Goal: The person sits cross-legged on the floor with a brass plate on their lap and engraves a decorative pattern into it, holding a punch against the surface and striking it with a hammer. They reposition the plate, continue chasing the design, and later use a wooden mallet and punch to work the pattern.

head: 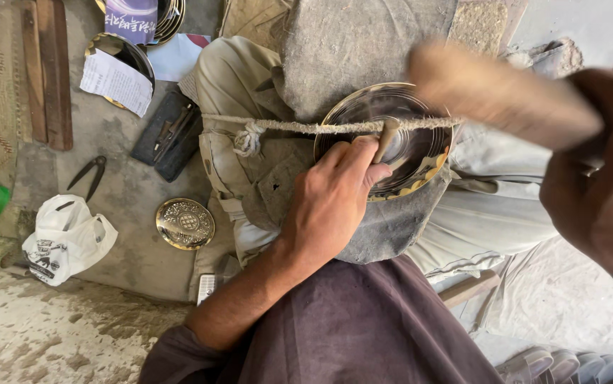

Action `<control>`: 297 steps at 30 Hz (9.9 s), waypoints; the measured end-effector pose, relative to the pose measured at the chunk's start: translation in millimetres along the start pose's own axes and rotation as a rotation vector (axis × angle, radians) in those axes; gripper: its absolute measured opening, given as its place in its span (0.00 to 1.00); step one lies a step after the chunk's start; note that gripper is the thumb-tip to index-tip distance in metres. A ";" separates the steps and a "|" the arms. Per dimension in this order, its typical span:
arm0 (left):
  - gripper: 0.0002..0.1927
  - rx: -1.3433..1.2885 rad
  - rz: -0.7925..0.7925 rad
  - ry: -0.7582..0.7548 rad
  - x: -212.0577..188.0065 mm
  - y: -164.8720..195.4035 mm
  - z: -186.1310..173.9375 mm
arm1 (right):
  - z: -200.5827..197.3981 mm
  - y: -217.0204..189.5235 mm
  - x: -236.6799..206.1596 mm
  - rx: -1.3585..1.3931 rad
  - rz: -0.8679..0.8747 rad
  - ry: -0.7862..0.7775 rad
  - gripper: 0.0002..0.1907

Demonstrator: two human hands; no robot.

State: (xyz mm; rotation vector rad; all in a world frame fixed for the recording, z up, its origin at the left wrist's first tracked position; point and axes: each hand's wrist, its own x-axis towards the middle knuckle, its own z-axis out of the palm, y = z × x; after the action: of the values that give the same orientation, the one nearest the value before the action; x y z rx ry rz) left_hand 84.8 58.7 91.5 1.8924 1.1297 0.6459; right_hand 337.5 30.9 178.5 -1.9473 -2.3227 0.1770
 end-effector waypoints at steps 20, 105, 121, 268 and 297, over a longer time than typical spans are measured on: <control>0.10 -0.143 0.004 0.182 -3.2 -19.0 -17.4 | -29.1 -57.4 -7.4 -0.060 0.171 -0.074 0.16; 0.05 0.316 0.681 -0.651 60.0 -9.1 -7.4 | 108.3 -113.0 -149.0 0.166 0.788 0.258 0.28; 0.23 0.147 0.256 -0.198 20.6 -28.8 -8.3 | 93.5 -42.7 -137.6 0.515 0.775 0.274 0.20; 0.17 0.111 0.381 -0.367 42.6 -27.5 -30.5 | 116.7 -101.9 -150.1 0.613 1.041 0.248 0.24; 0.13 0.148 0.098 -0.004 6.2 -11.2 -18.8 | -13.3 -46.5 8.7 -0.239 0.301 -0.104 0.23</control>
State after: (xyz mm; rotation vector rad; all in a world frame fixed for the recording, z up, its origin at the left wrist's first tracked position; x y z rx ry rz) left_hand 68.4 74.4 92.1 2.0843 1.1145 0.6271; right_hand 292.8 31.8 199.0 -2.4560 -2.1834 0.0240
